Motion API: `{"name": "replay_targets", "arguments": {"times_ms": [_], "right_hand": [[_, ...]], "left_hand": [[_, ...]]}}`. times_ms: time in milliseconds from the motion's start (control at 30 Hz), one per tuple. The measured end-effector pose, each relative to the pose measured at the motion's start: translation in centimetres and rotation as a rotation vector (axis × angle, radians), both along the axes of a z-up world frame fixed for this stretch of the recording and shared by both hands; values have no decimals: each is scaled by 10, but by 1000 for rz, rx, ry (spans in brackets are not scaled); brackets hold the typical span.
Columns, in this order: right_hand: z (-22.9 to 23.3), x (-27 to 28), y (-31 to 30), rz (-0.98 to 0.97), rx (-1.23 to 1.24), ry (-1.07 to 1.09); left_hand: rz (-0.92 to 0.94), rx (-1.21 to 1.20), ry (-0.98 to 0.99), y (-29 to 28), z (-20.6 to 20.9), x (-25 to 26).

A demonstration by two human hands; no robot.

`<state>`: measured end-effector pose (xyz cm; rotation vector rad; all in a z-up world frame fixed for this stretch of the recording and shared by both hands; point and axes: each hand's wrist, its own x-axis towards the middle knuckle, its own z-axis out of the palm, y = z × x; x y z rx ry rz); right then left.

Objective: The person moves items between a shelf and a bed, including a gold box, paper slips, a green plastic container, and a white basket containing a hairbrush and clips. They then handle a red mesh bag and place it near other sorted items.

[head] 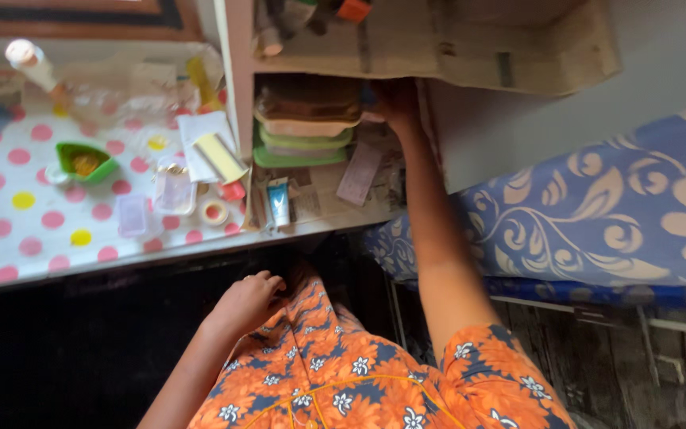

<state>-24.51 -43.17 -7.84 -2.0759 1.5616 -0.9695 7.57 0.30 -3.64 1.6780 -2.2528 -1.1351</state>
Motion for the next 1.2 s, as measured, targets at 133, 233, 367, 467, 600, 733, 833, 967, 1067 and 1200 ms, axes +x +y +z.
{"name": "replay_targets", "arguments": {"times_ms": [133,233,367,467,600,733,833,967,1067,1200], "right_hand": [[-25,-8,-11,223,-501,504],[-6,-1,45,142,-314,-473],[66,57,189,54,-416,-307],[83,128,269,135,-78,-453],[69,222,297,447,81,-114],[24,298,277,501,176,153],[-6,329,261,483,-10,480],[-26,344,245,367,-77,603],[-29,346,240,326,-44,624],[-20,347,243,258,99,612]], "left_hand": [[50,-55,49,9,-4,13],[119,-66,29,11,-6,29],[173,-65,-45,14,-5,60],[225,-99,-55,7,0,86],[479,-167,-133,-6,-1,130],[676,-353,-80,-29,-3,173],[691,-305,-30,-41,-1,194],[648,-327,19,-54,4,213],[629,-339,71,-65,3,222],[609,-335,127,-85,-9,225]]}}
